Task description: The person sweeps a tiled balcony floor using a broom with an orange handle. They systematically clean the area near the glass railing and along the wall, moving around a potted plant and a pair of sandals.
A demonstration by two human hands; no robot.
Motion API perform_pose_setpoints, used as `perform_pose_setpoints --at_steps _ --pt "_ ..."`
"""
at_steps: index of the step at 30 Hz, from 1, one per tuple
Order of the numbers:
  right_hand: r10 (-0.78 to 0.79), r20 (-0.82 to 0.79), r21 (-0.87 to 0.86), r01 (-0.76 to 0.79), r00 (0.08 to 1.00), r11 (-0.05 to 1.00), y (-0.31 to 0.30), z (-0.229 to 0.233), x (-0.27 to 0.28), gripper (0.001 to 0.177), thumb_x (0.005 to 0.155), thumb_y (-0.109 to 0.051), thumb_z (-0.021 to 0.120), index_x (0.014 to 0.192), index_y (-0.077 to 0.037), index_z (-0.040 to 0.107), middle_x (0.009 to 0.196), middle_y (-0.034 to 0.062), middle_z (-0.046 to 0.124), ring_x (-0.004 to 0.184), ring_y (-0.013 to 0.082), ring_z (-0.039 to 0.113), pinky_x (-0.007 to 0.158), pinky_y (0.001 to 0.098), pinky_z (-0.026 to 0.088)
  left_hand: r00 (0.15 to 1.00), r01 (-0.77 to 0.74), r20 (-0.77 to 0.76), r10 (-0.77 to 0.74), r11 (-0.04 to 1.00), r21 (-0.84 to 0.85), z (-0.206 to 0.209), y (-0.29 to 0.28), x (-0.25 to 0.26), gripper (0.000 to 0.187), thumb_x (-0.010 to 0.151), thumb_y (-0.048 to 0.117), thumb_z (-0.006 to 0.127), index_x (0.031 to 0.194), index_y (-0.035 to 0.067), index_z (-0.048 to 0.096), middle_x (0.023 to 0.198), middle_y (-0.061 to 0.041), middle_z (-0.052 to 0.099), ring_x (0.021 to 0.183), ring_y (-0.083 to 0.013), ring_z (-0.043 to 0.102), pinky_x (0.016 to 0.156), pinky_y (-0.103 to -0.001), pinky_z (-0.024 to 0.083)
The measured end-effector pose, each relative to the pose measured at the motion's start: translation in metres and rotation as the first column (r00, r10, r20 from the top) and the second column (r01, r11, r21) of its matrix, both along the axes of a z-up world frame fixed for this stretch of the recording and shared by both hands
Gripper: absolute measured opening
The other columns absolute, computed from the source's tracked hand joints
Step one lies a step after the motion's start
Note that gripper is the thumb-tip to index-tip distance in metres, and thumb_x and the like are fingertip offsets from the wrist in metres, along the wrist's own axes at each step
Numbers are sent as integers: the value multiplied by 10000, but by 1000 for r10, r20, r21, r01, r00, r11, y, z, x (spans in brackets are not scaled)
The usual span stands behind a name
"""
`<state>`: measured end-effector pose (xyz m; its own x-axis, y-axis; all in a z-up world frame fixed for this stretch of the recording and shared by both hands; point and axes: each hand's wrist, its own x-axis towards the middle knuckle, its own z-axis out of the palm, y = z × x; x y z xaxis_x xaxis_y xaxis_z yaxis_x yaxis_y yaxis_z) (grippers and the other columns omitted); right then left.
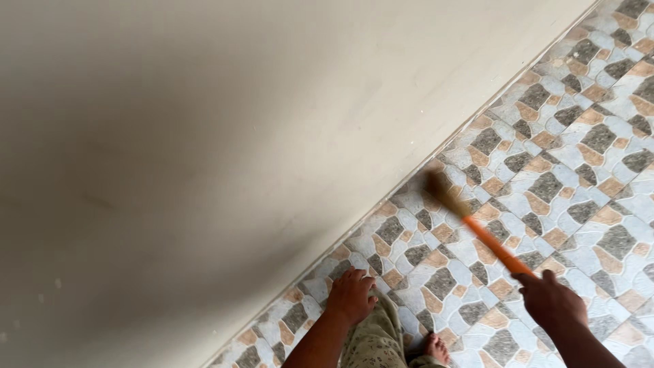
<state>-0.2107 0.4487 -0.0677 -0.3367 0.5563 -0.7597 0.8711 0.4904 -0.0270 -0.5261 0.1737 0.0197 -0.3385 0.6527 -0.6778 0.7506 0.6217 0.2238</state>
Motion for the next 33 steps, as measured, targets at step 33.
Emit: perform_pose_setpoints --at_steps 33 --pt "136 258 -320 -48 956 946 -126 -3 107 546 1095 -515 432 1600 -545 228 1200 33 568 898 51 742 831 246 664 824 560 86 -559 828 24 4 149 -77 523 984 304 642 1455 108 527 1585 -97 419 1512 -309 298 1221 -523 249"
